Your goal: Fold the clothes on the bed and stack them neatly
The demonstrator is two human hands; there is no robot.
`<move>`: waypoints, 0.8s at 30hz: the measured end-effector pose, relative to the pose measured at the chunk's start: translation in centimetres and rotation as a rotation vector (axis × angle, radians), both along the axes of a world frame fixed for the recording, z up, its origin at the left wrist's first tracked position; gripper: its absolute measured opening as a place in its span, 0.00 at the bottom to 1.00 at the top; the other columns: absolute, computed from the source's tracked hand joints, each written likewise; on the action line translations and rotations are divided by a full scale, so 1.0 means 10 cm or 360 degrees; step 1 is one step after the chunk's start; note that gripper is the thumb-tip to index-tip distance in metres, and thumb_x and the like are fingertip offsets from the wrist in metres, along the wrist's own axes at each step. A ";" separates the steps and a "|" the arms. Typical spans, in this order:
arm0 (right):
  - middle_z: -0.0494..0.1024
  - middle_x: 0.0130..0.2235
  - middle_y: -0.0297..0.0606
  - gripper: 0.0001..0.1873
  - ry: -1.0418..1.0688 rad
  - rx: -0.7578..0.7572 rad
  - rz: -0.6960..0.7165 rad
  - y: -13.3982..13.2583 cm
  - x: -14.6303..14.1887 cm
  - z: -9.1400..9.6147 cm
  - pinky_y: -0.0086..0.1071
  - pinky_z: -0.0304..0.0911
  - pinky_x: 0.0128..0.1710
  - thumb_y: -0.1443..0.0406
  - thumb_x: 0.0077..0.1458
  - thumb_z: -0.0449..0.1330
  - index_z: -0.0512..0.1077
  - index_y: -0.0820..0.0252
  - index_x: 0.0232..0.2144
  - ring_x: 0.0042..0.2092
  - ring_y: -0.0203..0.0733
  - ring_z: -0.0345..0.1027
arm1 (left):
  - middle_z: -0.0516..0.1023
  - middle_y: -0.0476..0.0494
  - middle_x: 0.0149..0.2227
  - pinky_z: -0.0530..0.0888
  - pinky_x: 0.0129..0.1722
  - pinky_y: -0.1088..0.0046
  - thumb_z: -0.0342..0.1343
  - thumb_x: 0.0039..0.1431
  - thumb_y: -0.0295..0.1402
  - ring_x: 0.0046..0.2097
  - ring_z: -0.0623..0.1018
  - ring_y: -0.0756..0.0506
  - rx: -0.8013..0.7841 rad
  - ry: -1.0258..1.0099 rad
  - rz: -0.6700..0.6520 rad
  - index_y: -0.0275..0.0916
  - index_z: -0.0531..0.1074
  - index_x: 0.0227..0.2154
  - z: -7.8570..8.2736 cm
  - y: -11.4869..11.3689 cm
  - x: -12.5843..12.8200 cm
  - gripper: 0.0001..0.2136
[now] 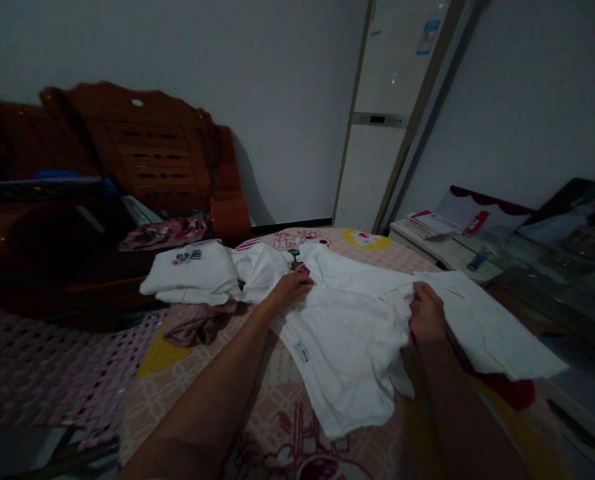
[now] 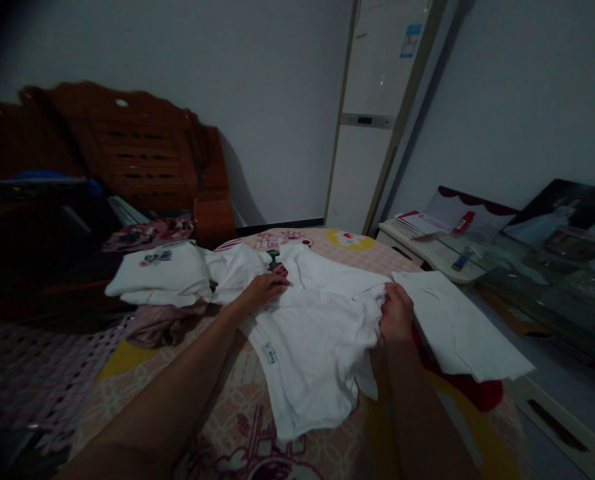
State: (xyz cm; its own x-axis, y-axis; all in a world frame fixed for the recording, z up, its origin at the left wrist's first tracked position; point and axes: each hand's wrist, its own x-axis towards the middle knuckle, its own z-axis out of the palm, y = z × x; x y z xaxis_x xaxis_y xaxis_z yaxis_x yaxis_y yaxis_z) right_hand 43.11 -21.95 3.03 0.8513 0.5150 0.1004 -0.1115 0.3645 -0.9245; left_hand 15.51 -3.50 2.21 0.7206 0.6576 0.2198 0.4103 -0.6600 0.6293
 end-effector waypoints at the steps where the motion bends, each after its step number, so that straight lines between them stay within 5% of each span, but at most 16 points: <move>1: 0.71 0.23 0.27 0.16 0.0024 0.0041 0.0086 0.00 -0.04 0.07 0.27 0.61 0.25 0.58 0.34 0.70 0.69 0.58 0.25 0.25 0.34 0.65 | 0.83 0.42 0.41 0.73 0.45 0.71 0.54 0.58 0.35 0.43 0.80 0.44 -0.0002 -0.0012 0.0022 0.38 0.79 0.41 0.00 0.00 0.01 0.13; 6: 0.78 0.29 0.34 0.19 -0.0060 0.0052 0.0643 -0.04 -0.39 0.45 0.34 0.67 0.34 0.56 0.37 0.70 0.73 0.57 0.32 0.35 0.44 0.73 | 0.82 0.43 0.43 0.74 0.47 0.70 0.55 0.57 0.32 0.44 0.80 0.43 0.0002 -0.0100 0.0142 0.38 0.78 0.43 0.02 -0.01 0.04 0.13; 10: 0.77 0.26 0.34 0.17 -0.0137 -0.0086 0.1119 -0.17 -0.71 0.63 0.30 0.64 0.28 0.54 0.38 0.71 0.75 0.58 0.28 0.28 0.40 0.70 | 0.82 0.40 0.45 0.74 0.47 0.67 0.52 0.60 0.36 0.45 0.80 0.41 -0.0060 -0.0215 0.0197 0.36 0.77 0.46 0.01 -0.03 0.06 0.16; 18: 0.77 0.30 0.36 0.17 -0.0676 -0.0321 0.2444 -0.27 -1.17 0.65 0.25 0.59 0.29 0.55 0.51 0.67 0.79 0.65 0.33 0.29 0.33 0.65 | 0.81 0.38 0.46 0.75 0.44 0.68 0.50 0.62 0.48 0.44 0.80 0.41 -0.0203 -0.0327 0.0071 0.35 0.75 0.48 0.12 -0.19 0.19 0.23; 24: 0.75 0.28 0.36 0.22 -0.0980 -0.0379 0.2855 -0.26 -1.42 0.59 0.24 0.55 0.27 0.53 0.56 0.64 0.79 0.70 0.39 0.27 0.31 0.62 | 0.76 0.35 0.55 0.72 0.52 0.64 0.58 0.58 0.43 0.54 0.76 0.37 0.0049 0.0205 0.0041 0.35 0.67 0.58 0.06 -0.55 0.41 0.27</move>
State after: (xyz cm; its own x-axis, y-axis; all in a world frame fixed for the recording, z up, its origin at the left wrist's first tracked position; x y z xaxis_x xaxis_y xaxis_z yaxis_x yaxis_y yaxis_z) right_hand 28.91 -24.55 8.94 -0.7408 0.6692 -0.0580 0.1570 0.0885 -0.9836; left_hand 19.62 -9.02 2.79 0.7270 0.6707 0.1470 0.5035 -0.6663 0.5500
